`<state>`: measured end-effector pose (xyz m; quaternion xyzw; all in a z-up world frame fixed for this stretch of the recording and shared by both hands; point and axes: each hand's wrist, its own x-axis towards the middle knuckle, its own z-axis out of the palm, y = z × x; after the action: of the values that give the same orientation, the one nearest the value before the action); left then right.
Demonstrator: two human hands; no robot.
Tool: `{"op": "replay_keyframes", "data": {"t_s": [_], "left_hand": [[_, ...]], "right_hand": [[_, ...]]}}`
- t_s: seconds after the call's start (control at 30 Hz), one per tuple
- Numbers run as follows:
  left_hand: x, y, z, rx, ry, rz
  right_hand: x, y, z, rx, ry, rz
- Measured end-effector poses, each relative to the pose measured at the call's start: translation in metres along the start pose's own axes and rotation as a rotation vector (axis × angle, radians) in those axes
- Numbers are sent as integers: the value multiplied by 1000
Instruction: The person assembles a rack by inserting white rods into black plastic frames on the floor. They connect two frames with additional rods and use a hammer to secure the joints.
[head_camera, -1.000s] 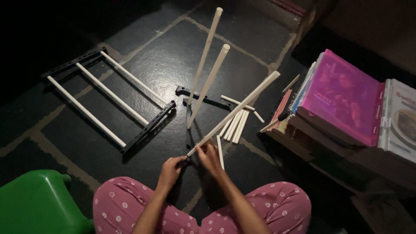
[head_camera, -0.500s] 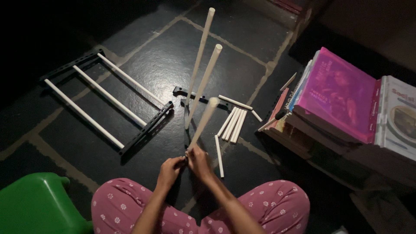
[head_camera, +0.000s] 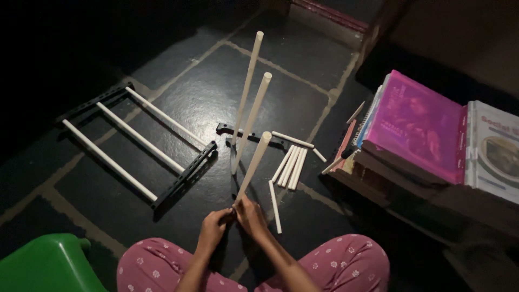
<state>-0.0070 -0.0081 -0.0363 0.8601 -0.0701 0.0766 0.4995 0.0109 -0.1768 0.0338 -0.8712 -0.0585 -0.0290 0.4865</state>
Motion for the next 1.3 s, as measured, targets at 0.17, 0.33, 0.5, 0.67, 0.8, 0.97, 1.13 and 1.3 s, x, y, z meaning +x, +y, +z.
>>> {"op": "replay_keyframes", "data": {"t_s": [0.17, 0.33, 0.5, 0.67, 0.8, 0.97, 1.13, 1.3], "left_hand": [[0, -2, 2, -10, 9, 34], [-1, -1, 2, -15, 12, -25], [-1, 7, -3, -34, -2, -60], [1, 35, -14, 77, -12, 72], [3, 33, -12, 102, -51, -89], [4, -6, 2, -65, 14, 78], [3, -27, 12, -140, -16, -40], [4, -28, 13, -103, -30, -83]], "right_hand": [[-1, -16, -13, 60, 7, -82], [-2, -50, -24, -3, 91, -70], [3, -43, -11, 1, 143, -61], [3, -15, -3, -23, 151, -215], [0, 5, 6, 132, -79, -53], [-4, 9, 10, 71, -103, -122], [-5, 10, 5, 42, -107, -227], [-3, 10, -7, 24, -85, -263]]}}
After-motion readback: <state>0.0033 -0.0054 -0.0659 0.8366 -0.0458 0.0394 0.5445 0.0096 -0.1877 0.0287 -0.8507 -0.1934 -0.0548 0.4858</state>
